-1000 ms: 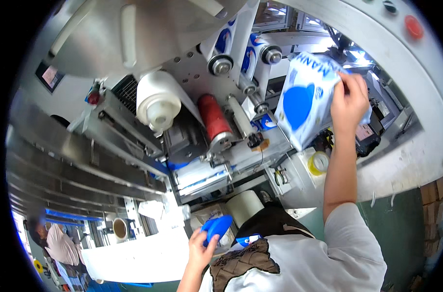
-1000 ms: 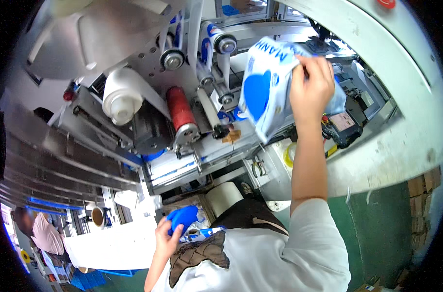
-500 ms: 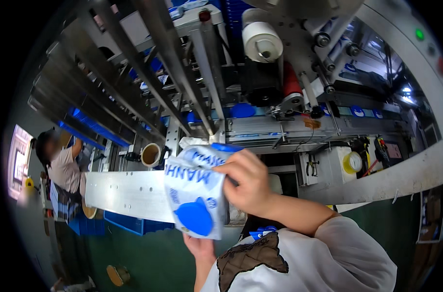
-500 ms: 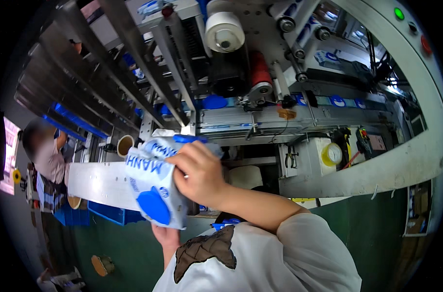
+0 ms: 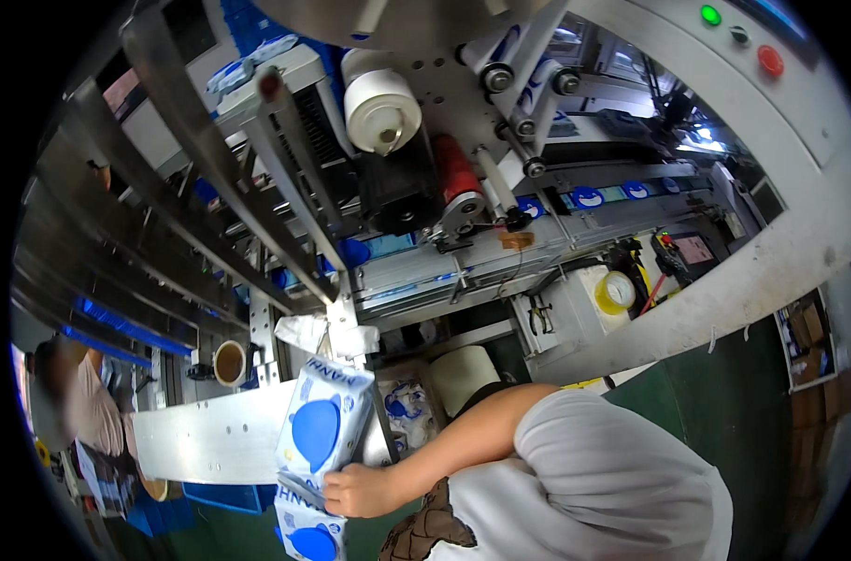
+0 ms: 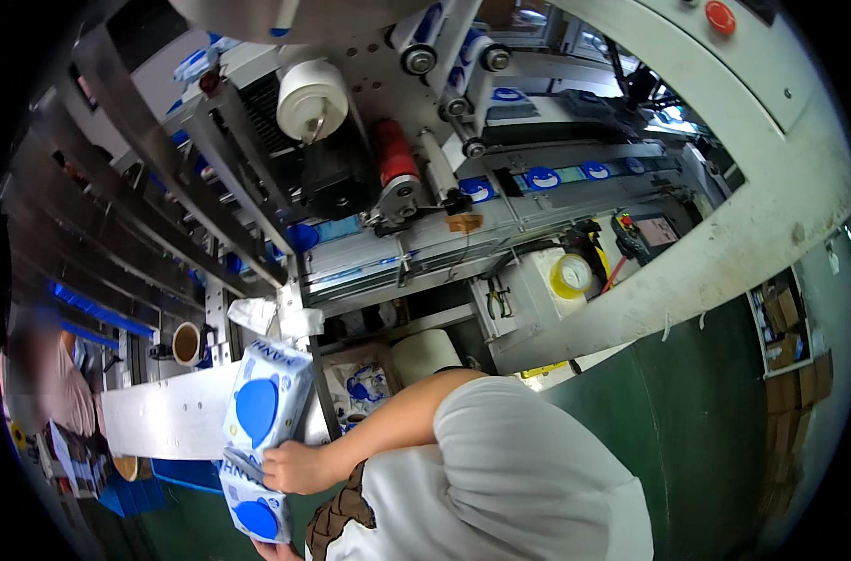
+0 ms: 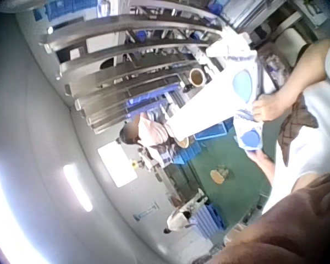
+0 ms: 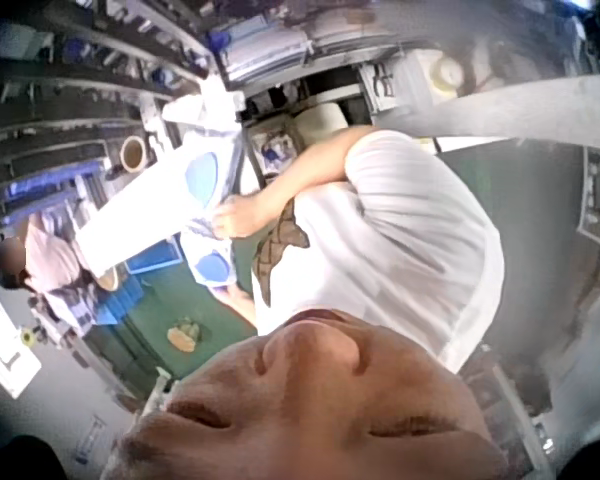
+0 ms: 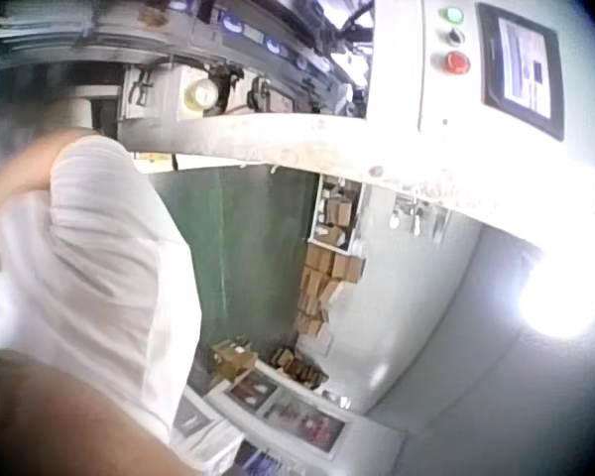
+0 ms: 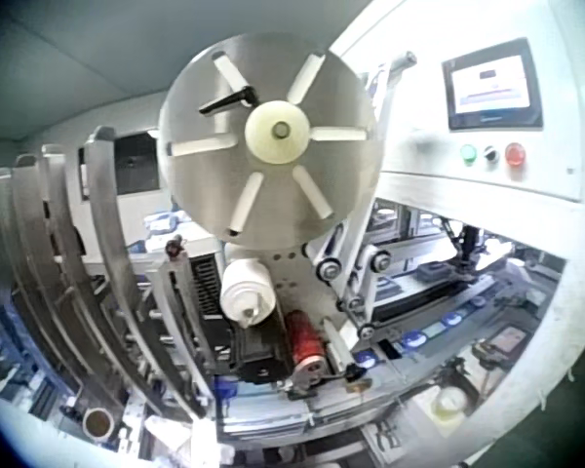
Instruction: The person loads a roll of labels onto a machine and threads the label strip through rollers. They then use a handheld tool to adjust the machine's settings while labels are applied to blue circular objects. Finally, the person collects the labeled objects and places them into a cardboard box.
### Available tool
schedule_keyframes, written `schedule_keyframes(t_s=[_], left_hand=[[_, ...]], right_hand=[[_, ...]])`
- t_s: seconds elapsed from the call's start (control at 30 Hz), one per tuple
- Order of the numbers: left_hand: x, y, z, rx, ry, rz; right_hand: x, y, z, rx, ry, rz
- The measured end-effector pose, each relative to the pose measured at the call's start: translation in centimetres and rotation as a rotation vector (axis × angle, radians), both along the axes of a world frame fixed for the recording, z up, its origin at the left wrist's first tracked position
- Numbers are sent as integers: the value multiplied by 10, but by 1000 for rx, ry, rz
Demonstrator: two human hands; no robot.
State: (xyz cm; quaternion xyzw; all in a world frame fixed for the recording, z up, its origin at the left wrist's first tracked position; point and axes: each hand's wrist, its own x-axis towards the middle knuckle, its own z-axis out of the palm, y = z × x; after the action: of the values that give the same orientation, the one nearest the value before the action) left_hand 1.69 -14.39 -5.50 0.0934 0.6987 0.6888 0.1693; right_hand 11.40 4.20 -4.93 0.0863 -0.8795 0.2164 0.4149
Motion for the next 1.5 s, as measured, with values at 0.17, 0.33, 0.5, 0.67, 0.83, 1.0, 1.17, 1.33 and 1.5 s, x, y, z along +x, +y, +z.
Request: schedule_keyframes(t_s=[0.17,0.33,0.5,0.67,0.83,1.0,1.17,1.33,1.5], left_hand=[[-35,25,0,139,-40,126],[-87,18,16,281,51,300],[-118,37,34,350,112,344],[-131,42,26,334,121,296],[-126,39,14,330,125,317],[-131,33,31,475,270,618],[-38,130,114,541,376,473],[-55,153,33,200,198,70],[35,204,68,-419,544,-4]], right_hand=[[-15,4,-4,-13,-122,122],[-46,7,39,73,-149,250],[-134,48,84,154,-409,0],[-196,83,22,-91,-692,-203],[-147,89,60,101,-966,-58],[-14,102,78,301,-730,130],[-52,111,2,290,-282,499],[-18,110,4,307,-30,437],[121,195,2,-328,164,7]])
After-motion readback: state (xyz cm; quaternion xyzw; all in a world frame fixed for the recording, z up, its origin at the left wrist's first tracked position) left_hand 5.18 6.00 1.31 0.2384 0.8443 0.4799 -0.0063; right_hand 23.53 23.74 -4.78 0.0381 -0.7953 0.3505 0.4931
